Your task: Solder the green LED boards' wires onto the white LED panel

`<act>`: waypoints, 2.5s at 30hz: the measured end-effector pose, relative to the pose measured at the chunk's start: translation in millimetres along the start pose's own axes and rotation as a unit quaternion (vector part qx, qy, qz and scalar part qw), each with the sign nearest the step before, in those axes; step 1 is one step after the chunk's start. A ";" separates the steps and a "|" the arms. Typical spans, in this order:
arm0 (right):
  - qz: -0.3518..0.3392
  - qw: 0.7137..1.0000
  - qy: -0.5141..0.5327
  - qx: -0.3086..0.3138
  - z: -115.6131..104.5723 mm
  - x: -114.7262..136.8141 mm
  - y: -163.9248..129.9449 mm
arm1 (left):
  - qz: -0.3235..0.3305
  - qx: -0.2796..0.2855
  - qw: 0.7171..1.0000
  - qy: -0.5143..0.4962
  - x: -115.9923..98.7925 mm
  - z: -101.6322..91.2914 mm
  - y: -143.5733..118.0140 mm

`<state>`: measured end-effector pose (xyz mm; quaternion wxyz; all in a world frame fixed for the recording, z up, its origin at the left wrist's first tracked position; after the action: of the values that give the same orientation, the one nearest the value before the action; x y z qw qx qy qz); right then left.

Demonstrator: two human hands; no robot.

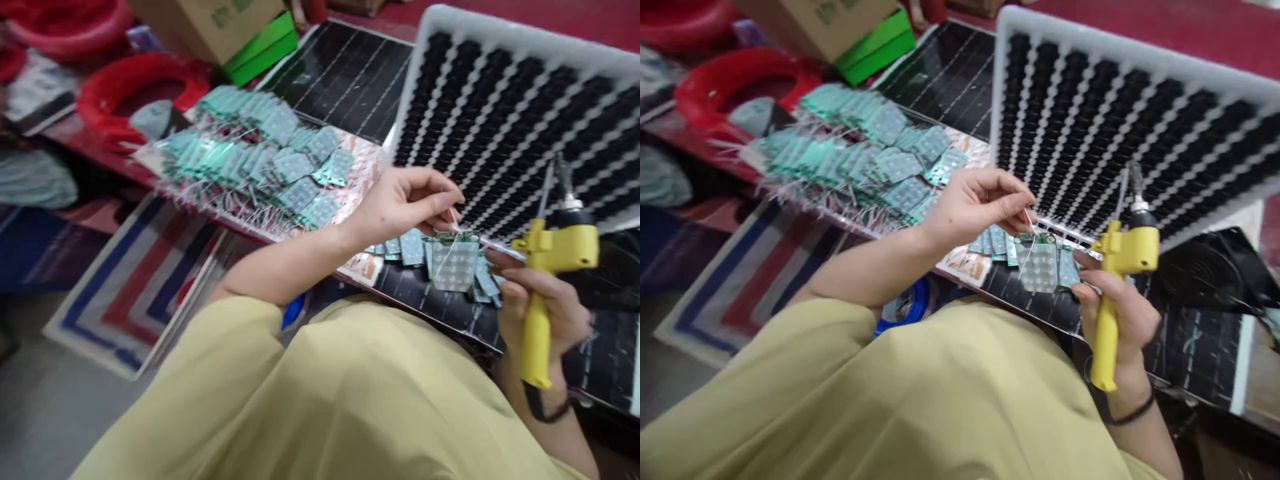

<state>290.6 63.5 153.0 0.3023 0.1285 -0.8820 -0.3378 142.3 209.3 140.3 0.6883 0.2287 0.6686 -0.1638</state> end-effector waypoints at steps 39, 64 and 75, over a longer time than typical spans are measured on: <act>-0.036 0.989 -0.101 -0.100 -19.1 -5.5 -17.8 | 0.072 0.086 0.963 0.247 32.8 68.6 19.1; -0.054 0.994 -0.071 -0.062 -4.3 5.3 -14.4 | -0.010 0.209 0.978 0.007 42.5 64.0 17.6; -0.054 0.994 -0.074 -0.054 4.1 9.5 -9.8 | -0.041 0.057 0.995 -0.066 60.9 46.0 18.9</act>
<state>280.8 54.3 148.2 0.2240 0.1338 -0.8743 -0.4093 194.4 205.6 81.5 0.7096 0.2281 0.6202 -0.2444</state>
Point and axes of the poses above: each hand's wrist, its own y-axis towards the middle knuckle, its own z-axis out of the palm, x = y × z, the point moved 10 cm from there along y, towards the middle knuckle
